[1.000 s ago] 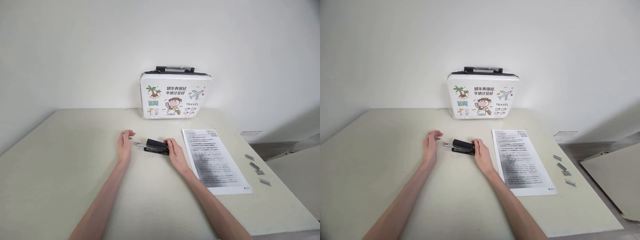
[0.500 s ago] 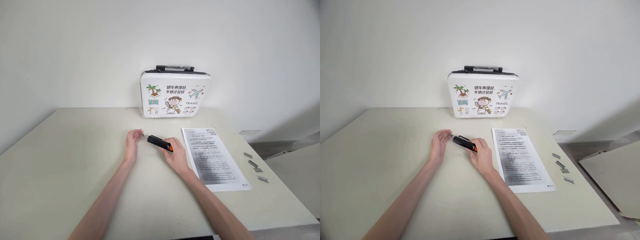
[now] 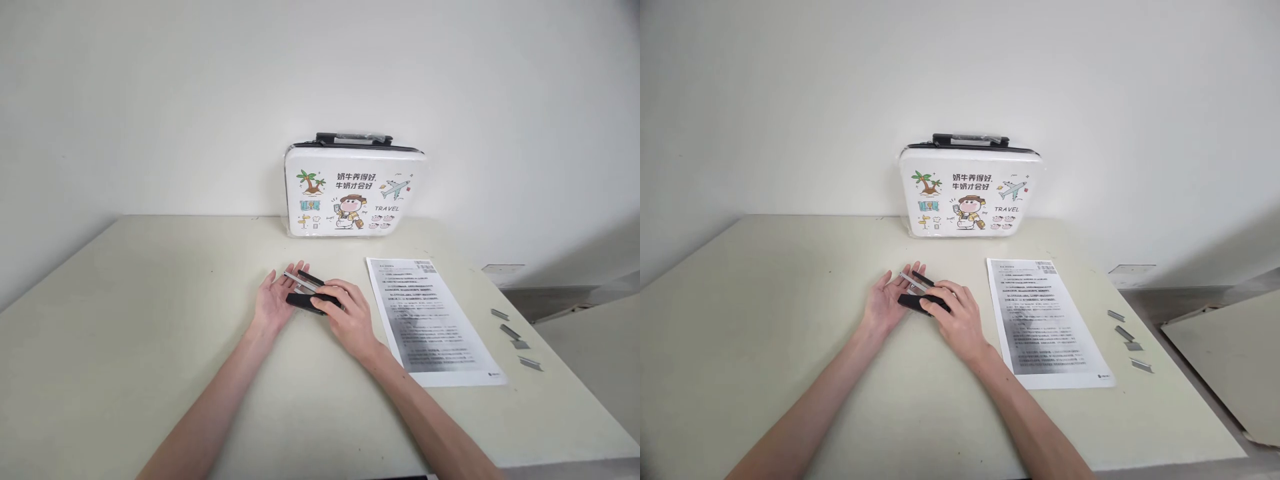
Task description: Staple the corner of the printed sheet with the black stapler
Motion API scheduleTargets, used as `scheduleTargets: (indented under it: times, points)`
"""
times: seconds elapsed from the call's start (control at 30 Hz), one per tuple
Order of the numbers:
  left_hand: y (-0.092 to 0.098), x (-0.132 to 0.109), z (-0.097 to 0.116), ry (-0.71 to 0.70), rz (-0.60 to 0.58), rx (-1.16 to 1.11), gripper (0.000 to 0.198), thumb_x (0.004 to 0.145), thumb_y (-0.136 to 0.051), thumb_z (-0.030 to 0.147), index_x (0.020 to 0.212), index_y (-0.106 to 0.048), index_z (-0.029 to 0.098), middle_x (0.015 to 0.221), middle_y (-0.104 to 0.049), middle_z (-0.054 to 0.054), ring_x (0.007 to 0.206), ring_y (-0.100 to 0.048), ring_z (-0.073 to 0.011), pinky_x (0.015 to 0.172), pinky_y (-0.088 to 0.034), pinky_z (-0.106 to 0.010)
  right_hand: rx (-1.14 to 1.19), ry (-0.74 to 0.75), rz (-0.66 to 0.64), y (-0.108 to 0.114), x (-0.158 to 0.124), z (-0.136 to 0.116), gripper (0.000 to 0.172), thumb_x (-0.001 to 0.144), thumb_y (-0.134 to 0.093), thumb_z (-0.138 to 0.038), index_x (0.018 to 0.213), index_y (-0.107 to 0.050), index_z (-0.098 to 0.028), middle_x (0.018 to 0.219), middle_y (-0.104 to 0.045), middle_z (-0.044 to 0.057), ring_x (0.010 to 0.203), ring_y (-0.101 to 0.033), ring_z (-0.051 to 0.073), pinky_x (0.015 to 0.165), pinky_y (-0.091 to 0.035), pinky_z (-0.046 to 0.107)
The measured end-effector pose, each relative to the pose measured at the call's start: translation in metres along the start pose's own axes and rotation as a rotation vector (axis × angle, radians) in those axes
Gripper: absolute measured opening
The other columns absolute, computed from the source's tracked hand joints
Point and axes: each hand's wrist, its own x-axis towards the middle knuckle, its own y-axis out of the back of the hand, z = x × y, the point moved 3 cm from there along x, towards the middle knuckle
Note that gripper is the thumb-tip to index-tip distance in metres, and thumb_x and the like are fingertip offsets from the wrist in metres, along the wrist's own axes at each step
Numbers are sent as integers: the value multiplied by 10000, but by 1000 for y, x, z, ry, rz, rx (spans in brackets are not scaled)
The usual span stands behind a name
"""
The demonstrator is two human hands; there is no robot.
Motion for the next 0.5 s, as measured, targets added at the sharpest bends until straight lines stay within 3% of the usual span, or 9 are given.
scheduleTargets:
  times: [0.33, 0.5]
  points:
    - [1, 0, 1, 12, -4, 29, 246, 1018, -470, 207, 1161, -652, 122, 1335, -701, -169, 1284, -664, -279, 1065, -549, -414, -68, 19, 26, 4, 3, -5, 369, 949, -587, 20, 1082, -732, -293, 1089, -797, 13, 1133, -678, 208, 840, -488, 365]
    - [-1, 0, 1, -5, -40, 85, 188, 974, -536, 166, 1073, -691, 127, 1325, -708, -155, 1275, -667, -294, 1050, -554, -401, -56, -18, 60, 5, 2, -3, 400, 933, -566, 37, 1080, -739, -293, 1110, -791, 16, 1137, -667, 220, 886, -511, 396]
